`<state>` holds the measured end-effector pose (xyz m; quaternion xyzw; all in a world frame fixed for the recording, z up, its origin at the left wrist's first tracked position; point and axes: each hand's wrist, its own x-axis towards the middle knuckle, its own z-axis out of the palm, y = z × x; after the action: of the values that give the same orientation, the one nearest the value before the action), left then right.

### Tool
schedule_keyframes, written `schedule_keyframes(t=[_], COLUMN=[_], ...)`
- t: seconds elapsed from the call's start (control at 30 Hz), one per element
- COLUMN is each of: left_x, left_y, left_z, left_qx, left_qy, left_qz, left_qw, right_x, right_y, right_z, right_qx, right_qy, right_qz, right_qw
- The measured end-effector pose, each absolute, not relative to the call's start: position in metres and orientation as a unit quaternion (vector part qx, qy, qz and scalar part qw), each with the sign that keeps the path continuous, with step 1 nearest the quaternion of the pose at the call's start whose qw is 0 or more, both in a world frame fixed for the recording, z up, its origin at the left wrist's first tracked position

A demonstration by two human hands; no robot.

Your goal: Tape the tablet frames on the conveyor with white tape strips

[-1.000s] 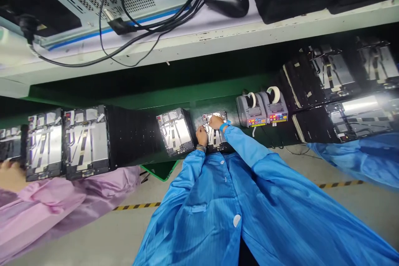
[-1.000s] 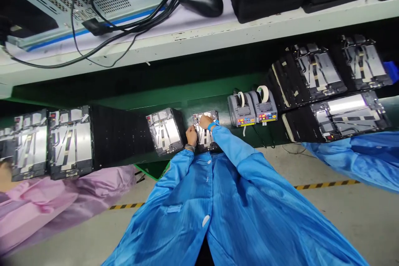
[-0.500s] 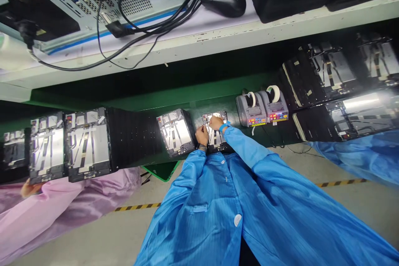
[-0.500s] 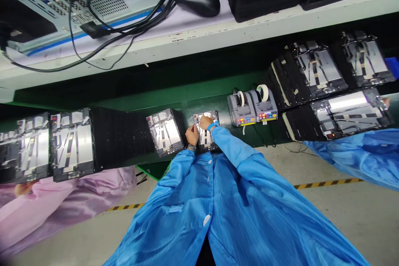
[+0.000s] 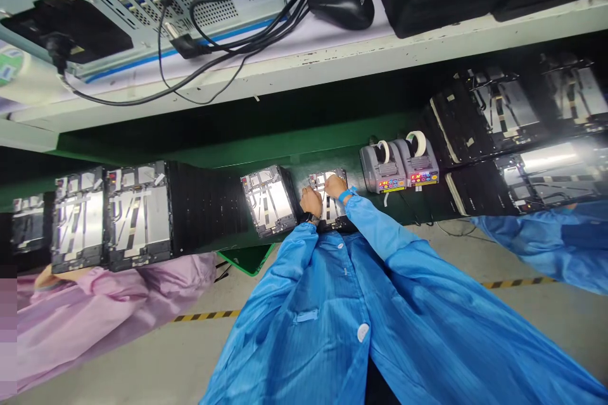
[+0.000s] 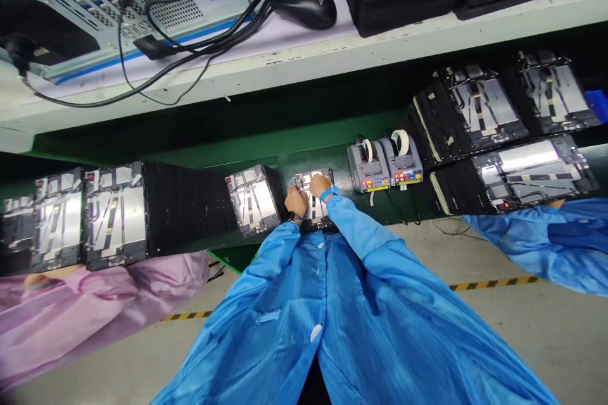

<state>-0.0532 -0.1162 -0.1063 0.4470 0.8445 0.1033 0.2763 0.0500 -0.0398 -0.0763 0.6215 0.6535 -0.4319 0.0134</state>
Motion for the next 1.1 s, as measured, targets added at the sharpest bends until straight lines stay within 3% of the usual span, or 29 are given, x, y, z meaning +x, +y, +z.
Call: schedule_keyframes(t=[0.1,0.33,1.1], left_x=[-0.049,-0.033,-0.030], left_y=[-0.132,-0.184,-0.187], left_z=[-0.098,-0.104,-0.118], left_qx=[0.482,0.727,0.737], left_qy=[0.830,0.617,0.620], left_qz=[0.130,0.077,0.036], left_qw=[0.249,0.290,0.267], right_x=[0.061,0.073,0.074], right_y=[-0.042,-0.055,-0.052], right_z=[-0.080,-0.096,-0.120], right_qx=[0.635,0.665,0.688], right_qy=[0.650,0.631,0.633], right_qz=[-0.417,-0.397,-0.352], right_qw=[0.029,0.032,0.048])
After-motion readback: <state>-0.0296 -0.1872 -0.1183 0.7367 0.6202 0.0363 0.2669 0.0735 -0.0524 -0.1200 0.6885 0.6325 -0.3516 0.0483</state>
